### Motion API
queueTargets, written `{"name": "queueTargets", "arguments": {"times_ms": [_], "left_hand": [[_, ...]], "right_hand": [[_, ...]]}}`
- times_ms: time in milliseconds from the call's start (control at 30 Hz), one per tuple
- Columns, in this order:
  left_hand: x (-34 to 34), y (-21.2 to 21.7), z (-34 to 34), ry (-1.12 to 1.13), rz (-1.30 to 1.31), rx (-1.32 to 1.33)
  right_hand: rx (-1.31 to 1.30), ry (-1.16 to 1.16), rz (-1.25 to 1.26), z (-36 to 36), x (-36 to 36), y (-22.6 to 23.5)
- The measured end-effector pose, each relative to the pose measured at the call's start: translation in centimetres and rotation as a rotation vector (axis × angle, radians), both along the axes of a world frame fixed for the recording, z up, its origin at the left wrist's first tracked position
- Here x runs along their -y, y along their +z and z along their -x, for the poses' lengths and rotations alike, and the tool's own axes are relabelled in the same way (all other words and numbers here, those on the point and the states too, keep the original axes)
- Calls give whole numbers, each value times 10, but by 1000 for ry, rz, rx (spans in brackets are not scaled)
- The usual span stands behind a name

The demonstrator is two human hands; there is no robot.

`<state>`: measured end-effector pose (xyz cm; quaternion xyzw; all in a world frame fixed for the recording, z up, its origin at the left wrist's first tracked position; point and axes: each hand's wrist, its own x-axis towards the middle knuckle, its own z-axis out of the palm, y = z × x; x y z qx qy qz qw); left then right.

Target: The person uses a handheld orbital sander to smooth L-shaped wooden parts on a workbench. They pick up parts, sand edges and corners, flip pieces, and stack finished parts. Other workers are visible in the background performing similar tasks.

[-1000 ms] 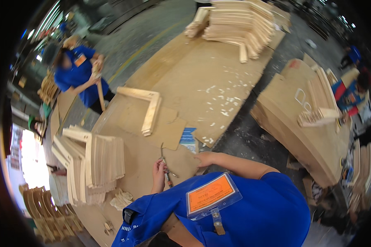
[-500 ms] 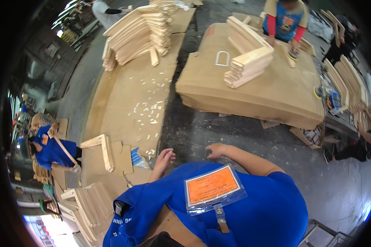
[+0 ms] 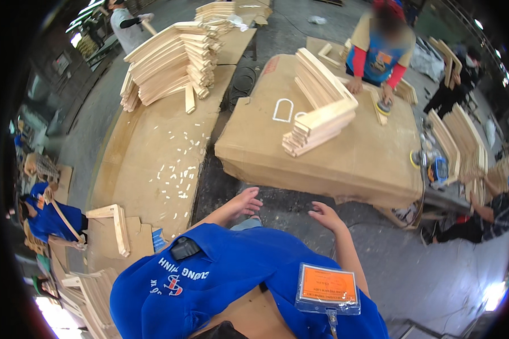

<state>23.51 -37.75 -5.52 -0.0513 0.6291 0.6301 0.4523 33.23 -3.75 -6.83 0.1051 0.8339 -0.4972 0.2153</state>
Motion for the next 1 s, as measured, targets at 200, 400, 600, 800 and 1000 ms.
{"name": "queueTargets", "arguments": {"times_ms": [200, 400, 600, 800, 1000], "left_hand": [[-29, -13, 92, -41, -183, 91], [-30, -27, 162, -96, -217, 87], [-37, -17, 186, -82, -212, 111], [-70, -4, 190, -28, -204, 120], [-136, 9, 198, 174, -141, 126]], "right_hand": [[-6, -431, 126, 65, -62, 46], [-169, -704, 184, 144, -109, 93], [-262, -746, 195, 229, -165, 117], [-177, -610, 142, 323, -214, 106], [27, -385, 162, 394, -245, 58]]}}
